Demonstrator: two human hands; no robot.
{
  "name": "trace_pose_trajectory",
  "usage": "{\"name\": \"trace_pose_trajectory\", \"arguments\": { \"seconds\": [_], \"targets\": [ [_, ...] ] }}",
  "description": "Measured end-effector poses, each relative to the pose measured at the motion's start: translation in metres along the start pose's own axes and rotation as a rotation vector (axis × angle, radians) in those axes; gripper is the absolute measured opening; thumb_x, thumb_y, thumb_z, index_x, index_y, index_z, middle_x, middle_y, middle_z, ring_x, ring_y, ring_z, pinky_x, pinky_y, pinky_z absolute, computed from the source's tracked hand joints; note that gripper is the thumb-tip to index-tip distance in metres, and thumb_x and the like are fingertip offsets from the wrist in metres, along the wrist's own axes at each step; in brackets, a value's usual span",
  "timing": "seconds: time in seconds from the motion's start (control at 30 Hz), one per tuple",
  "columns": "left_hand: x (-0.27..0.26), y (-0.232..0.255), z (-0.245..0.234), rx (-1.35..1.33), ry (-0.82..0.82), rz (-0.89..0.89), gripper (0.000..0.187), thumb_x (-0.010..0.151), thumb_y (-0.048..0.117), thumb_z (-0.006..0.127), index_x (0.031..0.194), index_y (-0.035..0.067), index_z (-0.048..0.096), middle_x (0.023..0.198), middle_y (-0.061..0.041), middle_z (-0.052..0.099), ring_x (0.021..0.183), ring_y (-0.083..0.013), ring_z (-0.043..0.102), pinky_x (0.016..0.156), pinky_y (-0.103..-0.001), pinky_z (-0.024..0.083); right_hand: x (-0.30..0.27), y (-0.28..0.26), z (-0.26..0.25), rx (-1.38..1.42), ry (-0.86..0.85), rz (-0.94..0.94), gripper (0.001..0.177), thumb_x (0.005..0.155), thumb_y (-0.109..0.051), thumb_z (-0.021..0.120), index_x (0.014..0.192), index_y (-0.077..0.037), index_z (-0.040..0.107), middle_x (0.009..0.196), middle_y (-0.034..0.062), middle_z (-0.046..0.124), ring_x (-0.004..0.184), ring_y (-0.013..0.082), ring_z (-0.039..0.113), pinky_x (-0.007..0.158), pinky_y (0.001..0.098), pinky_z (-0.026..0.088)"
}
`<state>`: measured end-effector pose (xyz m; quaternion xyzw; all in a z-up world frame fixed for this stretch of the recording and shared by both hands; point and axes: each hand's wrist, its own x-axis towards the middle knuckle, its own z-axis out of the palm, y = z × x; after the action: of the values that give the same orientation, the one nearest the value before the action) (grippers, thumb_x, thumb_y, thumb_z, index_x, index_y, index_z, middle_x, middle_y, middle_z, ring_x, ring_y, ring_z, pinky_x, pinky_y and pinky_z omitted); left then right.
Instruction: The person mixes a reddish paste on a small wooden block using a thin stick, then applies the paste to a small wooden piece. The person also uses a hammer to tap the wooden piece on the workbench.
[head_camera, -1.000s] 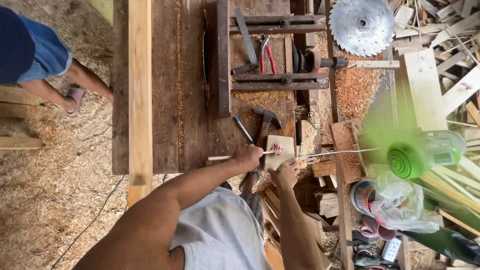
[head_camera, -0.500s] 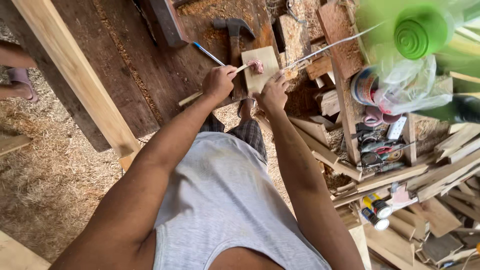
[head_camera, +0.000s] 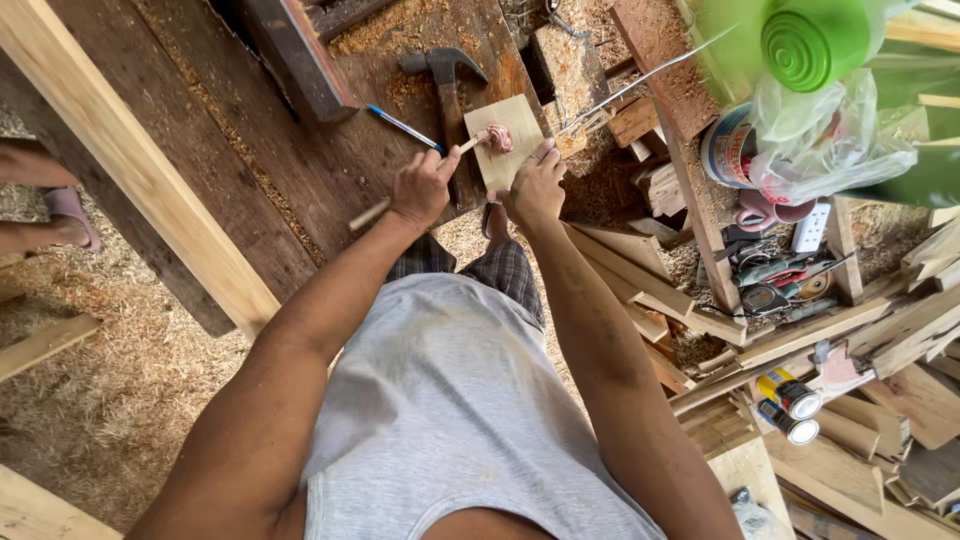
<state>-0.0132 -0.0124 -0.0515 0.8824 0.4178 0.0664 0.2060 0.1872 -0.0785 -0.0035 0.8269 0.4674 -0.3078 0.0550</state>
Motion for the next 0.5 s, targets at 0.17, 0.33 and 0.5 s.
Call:
{"name": "trace_pose_trajectory", "arguments": {
  "seconds": [0.17,0.33,0.5],
  "targets": [
    [0.006,-0.018,-0.004,0.176,0.096,0.105,0.035,0.098,0.006,0.059,0.128,0.016,0.074,0.083,-0.006,0.064,0.077,-0.0227,0.063,0.064,-0.039,0.053,-0.016,0.005,0.006,0.018,0.028,-0.017,0.142,0.067,-0.056,0.091,0.152,0.017,0.004,0.152,0.0329,0.031,0.139,0.0447,0.039,0.096,0.0426,0.057],
    [0.023,-0.013,-0.017,0.006,0.080,-0.022,0.033,0.097,0.005,0.058,0.124,0.016,0.074,0.086,-0.009,0.066,0.082,-0.0301,0.066,0.073,-0.045,0.055,-0.006,0.000,-0.007,-0.005,-0.046,-0.009,0.156,0.060,-0.069,0.092,0.152,0.019,0.002,0.149,0.0351,0.031,0.139,0.0459,0.037,0.100,0.0451,0.054],
    [-0.003,0.021,-0.043,-0.193,0.067,-0.213,0.019,0.100,0.014,0.060,0.113,0.014,0.075,0.093,-0.016,0.070,0.084,-0.0402,0.069,0.070,-0.052,0.054,-0.013,-0.002,0.003,-0.033,0.053,-0.016,0.160,0.055,-0.077,0.093,0.150,0.018,0.006,0.142,0.0344,0.036,0.131,0.0469,0.040,0.104,0.0480,0.049]
  ]
}}
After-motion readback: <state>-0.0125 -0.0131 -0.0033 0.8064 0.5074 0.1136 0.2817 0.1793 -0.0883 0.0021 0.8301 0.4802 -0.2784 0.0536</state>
